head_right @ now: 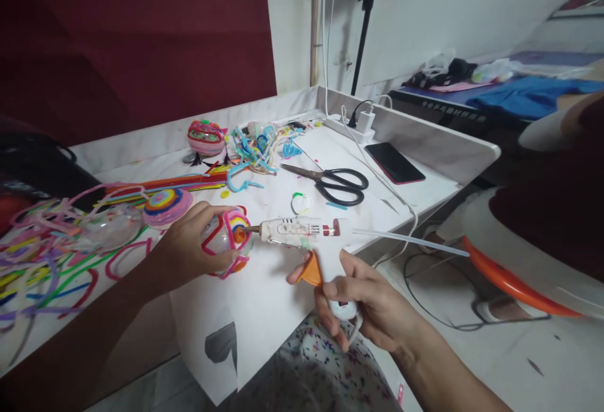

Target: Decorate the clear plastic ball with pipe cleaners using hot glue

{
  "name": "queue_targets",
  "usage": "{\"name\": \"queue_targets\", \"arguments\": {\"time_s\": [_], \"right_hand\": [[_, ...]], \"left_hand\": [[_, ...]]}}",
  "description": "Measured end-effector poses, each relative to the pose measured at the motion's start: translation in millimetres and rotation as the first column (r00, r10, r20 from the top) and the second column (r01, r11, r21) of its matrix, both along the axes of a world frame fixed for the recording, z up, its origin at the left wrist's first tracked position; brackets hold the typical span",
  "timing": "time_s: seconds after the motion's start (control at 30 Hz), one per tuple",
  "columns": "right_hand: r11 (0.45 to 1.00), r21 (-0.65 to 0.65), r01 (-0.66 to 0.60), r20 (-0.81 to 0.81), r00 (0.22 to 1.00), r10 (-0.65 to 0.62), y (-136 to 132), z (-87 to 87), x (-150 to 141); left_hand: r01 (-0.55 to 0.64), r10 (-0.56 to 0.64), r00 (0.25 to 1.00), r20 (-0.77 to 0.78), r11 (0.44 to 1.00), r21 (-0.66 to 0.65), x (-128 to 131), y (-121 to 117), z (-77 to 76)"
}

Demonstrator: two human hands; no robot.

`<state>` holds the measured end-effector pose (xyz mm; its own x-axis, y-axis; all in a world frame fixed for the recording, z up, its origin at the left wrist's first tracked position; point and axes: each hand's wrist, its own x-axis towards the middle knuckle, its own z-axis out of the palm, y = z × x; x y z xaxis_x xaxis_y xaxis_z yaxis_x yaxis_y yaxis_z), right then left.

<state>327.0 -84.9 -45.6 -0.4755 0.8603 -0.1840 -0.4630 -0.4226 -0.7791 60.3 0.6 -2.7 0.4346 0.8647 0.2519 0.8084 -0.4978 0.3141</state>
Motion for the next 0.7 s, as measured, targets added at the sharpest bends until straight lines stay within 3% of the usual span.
{"name": "queue_targets", "arguments": {"time_s": [0.3, 0.47, 0.7], "right_hand": [[0.998, 0.059, -0.001, -0.165, 0.986, 0.010, 12, -5.1, 6], [0.999, 0.040, -0.011, -0.211, 0.977, 0.019, 19, -3.2, 8], [0.992, 0.030, -0.119, -0.130, 0.984, 0.122, 35, -7.4, 10]], "left_hand": [[0.133, -0.141, 0.988, 0.067, 0.985, 0.105, -11, 2, -4.9], [0.150, -0.163, 0.984, 0.067, 0.974, 0.171, -13, -2, -5.6], [0.177, -0.202, 0.976, 0.086, 0.955, 0.236, -22, -4, -13.9]]}}
